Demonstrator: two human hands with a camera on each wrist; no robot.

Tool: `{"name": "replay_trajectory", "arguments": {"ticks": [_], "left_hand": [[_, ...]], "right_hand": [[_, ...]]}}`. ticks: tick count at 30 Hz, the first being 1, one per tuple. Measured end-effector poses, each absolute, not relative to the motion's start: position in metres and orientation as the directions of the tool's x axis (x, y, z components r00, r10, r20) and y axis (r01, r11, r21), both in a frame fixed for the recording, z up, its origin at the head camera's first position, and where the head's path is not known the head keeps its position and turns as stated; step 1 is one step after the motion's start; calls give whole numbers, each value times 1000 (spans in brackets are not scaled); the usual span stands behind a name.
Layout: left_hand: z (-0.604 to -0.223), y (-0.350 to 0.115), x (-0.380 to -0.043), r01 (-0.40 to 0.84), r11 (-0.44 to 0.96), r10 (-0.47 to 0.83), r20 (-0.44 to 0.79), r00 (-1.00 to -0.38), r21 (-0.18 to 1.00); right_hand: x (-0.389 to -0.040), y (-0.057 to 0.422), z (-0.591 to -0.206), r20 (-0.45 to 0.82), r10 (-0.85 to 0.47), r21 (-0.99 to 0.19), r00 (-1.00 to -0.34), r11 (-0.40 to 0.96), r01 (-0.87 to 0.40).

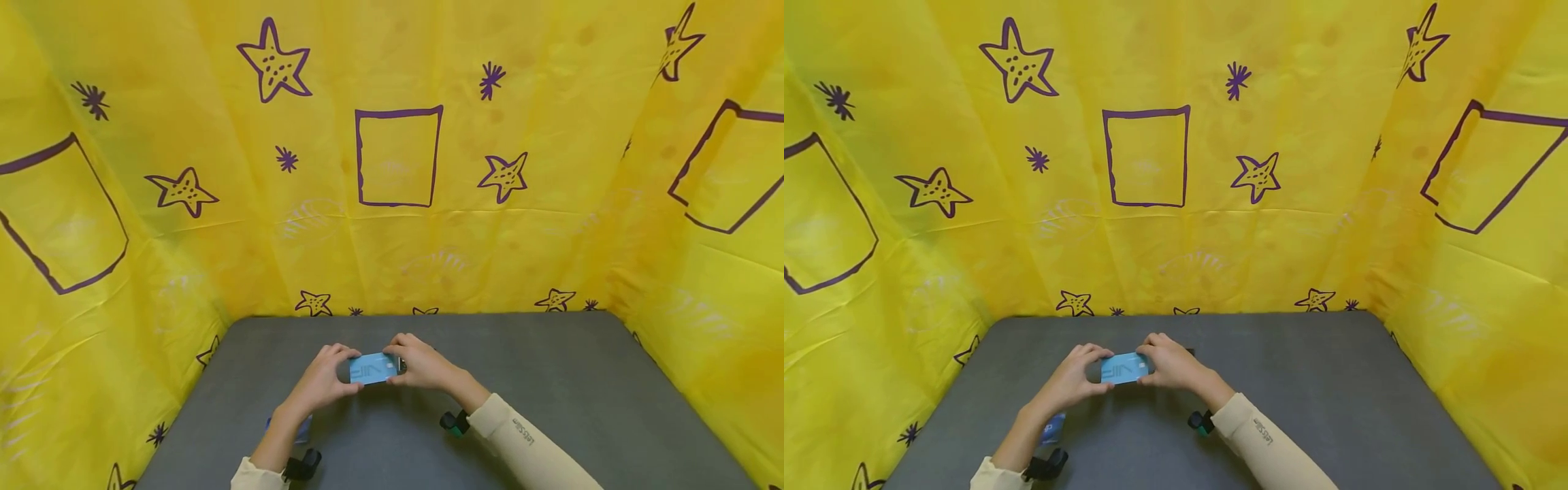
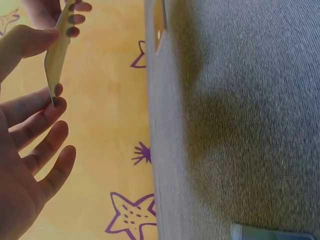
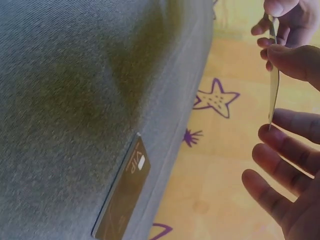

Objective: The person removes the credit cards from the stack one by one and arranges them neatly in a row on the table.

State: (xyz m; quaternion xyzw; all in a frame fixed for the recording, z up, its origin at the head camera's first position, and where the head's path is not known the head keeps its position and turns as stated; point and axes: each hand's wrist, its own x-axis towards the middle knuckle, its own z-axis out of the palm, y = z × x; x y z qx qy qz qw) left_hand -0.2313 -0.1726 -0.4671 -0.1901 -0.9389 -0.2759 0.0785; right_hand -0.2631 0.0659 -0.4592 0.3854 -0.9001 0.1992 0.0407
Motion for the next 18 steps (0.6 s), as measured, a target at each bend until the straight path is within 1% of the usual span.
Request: {"name": "replay_trajectory", "arguments": {"ticks": [4, 11, 18], "left_hand": [[-467, -178, -228, 374, 782, 294, 235, -927, 499], [-468, -186, -225, 354, 791, 299, 190, -935, 499], [-472, -194, -219, 326, 793, 280, 167, -945, 515]], "right_hand": [[-263, 59, -461, 221, -690, -309, -690, 621, -720], [-259, 52, -462, 186, -685, -338, -704, 628, -701], [-257, 43, -467, 143, -692, -334, -708, 639, -693]]}}
